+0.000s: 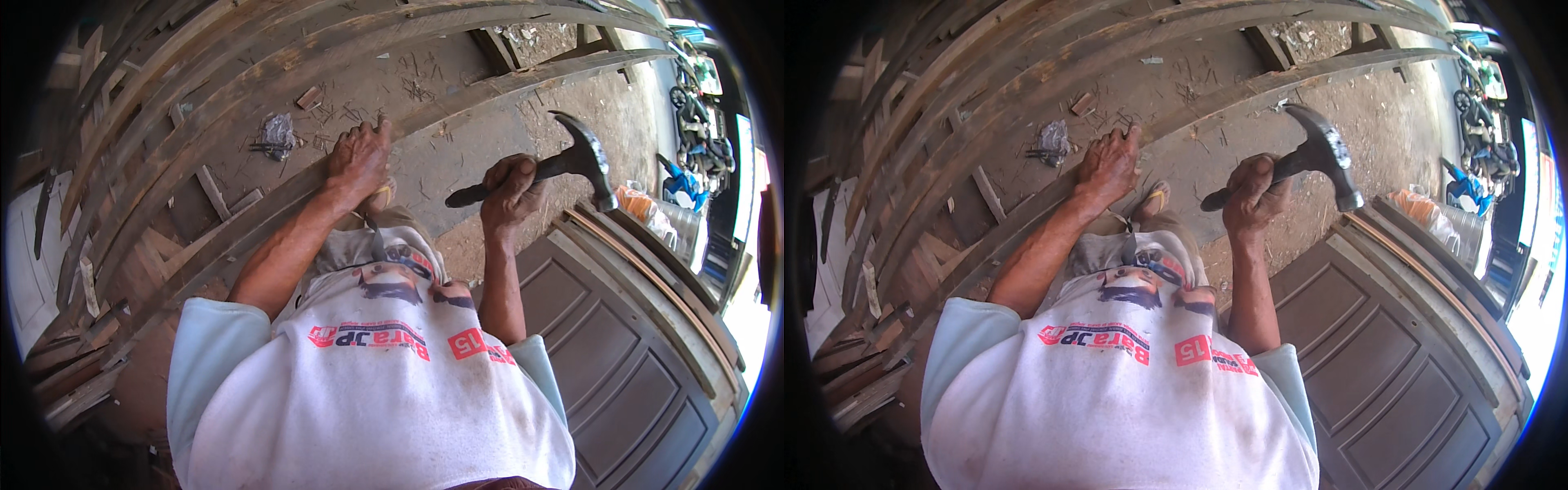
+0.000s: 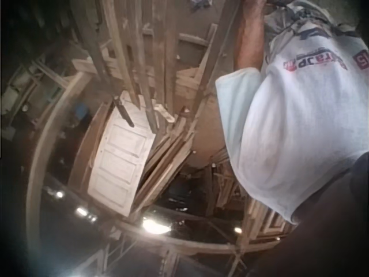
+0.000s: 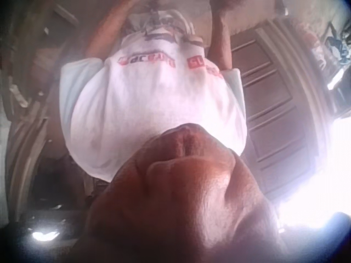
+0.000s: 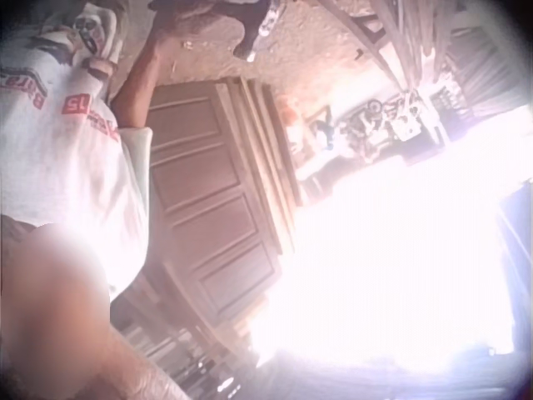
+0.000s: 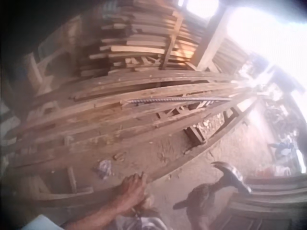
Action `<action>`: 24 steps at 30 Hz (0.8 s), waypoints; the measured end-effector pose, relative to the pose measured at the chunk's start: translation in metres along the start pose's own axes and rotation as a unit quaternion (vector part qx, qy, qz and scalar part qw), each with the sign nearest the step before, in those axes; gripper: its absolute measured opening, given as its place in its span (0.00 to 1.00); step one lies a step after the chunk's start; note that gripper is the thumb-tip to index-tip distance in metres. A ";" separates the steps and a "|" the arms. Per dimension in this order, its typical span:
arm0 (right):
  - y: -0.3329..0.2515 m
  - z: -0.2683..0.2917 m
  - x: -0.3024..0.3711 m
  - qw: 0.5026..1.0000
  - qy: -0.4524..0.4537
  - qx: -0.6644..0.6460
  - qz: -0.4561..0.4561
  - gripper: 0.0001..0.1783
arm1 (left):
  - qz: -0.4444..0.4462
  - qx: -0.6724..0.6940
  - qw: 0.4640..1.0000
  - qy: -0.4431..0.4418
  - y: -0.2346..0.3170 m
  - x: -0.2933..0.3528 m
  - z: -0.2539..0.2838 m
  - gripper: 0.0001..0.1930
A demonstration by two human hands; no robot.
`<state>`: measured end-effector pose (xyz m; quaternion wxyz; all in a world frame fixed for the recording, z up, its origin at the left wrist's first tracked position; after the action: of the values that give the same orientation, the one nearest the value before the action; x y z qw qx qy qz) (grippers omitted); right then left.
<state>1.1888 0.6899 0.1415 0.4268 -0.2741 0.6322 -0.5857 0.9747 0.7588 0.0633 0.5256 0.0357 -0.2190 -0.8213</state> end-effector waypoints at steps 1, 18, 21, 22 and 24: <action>0.020 0.005 0.008 1.000 0.006 -0.003 0.004 0.17 | -0.005 0.006 1.000 -0.005 0.001 -0.001 0.000 0.36; 0.077 0.002 0.044 0.863 -0.164 0.436 -0.195 0.27 | -0.012 -0.032 0.999 0.024 -0.004 -0.001 -0.001 0.32; 0.106 0.040 0.081 0.893 -0.107 0.321 -0.296 0.28 | -0.012 -0.012 1.000 -0.003 -0.010 -0.018 0.011 0.33; 0.096 0.044 0.082 0.895 -0.094 0.283 -0.331 0.27 | -0.012 0.010 0.999 -0.037 -0.009 -0.008 0.007 0.33; 0.072 0.049 0.073 0.903 -0.075 0.180 -0.382 0.24 | -0.015 0.059 0.996 -0.065 -0.024 -0.009 0.001 0.35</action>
<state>1.2068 0.6147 0.0579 0.2581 -0.4563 0.3288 -0.7855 0.9585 0.7752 0.0529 0.4952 0.0161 -0.3001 -0.8152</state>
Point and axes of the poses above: each hand's wrist, its own x-axis away from the middle knuckle, its own z-axis out of the back of the hand, y = z × x, the point moved 4 cm from there along -x, towards the middle knuckle, and after that the axes turned 2 degrees about -x, right-handed, at the moved point
